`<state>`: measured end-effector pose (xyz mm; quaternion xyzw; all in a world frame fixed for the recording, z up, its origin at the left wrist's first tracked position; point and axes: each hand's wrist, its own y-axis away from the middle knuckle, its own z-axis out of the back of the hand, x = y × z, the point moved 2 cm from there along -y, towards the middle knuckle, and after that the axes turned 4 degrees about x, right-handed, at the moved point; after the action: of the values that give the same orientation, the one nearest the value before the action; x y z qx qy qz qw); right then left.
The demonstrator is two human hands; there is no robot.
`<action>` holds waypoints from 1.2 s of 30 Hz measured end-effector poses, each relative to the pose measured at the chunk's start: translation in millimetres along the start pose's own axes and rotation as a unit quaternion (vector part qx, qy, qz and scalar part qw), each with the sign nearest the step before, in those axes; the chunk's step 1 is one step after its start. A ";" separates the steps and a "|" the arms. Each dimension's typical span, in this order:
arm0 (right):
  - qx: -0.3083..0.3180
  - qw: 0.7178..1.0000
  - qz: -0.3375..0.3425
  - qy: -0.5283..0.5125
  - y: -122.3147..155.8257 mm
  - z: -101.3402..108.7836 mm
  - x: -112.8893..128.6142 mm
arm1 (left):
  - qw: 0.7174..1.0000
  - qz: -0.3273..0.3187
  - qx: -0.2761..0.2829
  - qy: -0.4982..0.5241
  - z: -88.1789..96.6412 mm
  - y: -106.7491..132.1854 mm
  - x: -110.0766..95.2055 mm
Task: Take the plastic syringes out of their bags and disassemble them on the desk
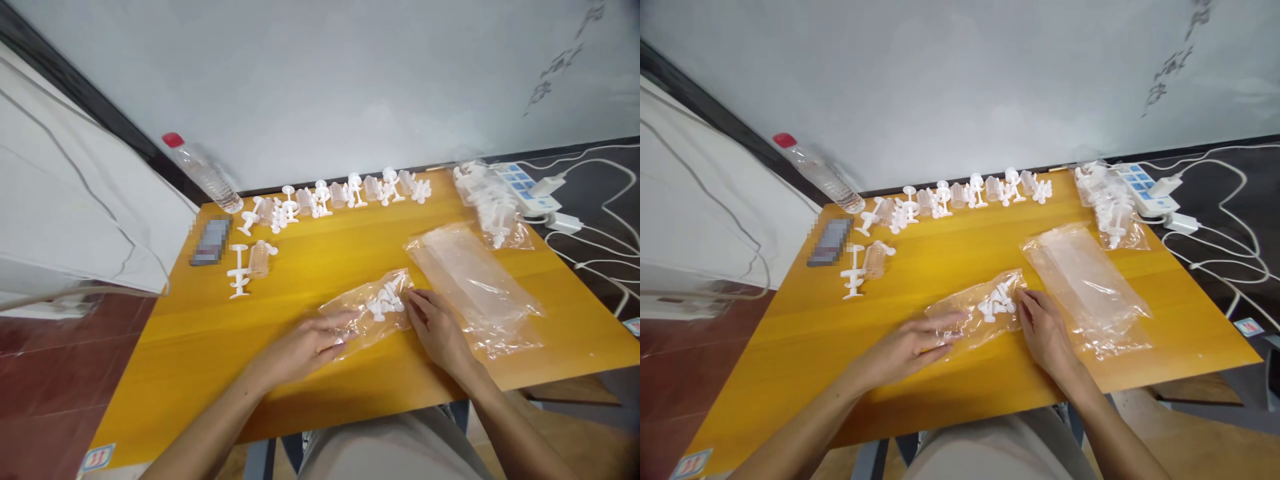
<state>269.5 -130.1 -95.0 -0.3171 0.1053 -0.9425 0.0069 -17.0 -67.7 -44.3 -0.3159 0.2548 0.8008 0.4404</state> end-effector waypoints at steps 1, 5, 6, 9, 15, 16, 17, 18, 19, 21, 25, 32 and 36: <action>-0.001 1.000 0.005 0.003 -0.9 -1.2 -0.9 | 0.999 -0.020 0.019 -0.018 -1.3 -3.5 -1.3; 0.008 0.999 0.041 0.020 -5.8 -5.3 -0.7 | 0.996 -0.055 0.025 -0.070 -6.4 -20.9 3.1; 0.012 0.998 0.050 0.027 -7.3 -5.8 0.0 | 0.995 -0.062 0.020 -0.073 -7.4 -26.0 6.2; 0.024 0.996 0.067 0.061 -11.9 -6.5 2.6 | 0.992 -0.096 -0.001 -0.076 -8.9 -40.2 15.2; 0.029 0.993 0.084 0.075 -17.6 -8.7 3.9 | 0.987 -0.105 -0.035 -0.119 -10.5 -57.9 20.6; 0.023 0.992 0.087 0.084 -18.1 -9.1 4.1 | 0.985 -0.110 -0.041 -0.123 -10.7 -59.9 19.9; 0.021 0.991 0.091 0.097 -18.6 -9.7 4.5 | 0.984 -0.117 -0.048 -0.126 -10.9 -61.7 19.1; 0.023 0.989 0.095 0.113 -19.1 -10.4 5.2 | 0.982 -0.125 -0.053 -0.129 -11.0 -63.5 18.3; 0.028 0.987 0.098 0.128 -19.6 -11.0 5.9 | 0.981 -0.132 -0.056 -0.132 -11.4 -65.1 17.6; 0.042 0.983 0.102 0.149 -20.4 -12.0 7.4 | 0.979 -0.140 -0.059 -0.135 -12.3 -67.8 16.4; 0.048 0.982 0.099 0.152 -20.5 -12.6 8.2 | 0.983 -0.126 -0.047 -0.124 -12.0 -67.9 15.6; -0.049 0.972 -0.144 -0.182 -36.7 1.9 6.1 | 0.991 -0.034 -0.103 0.075 1.8 -55.9 28.4; -0.085 0.917 -0.182 -0.345 -60.3 14.4 16.4 | 0.962 -0.006 -0.143 0.231 4.4 -57.1 31.8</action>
<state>268.3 -75.2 -61.8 -0.6356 0.1165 -0.7471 -0.1554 18.1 -19.8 -72.0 -0.5538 0.2304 0.7313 0.3248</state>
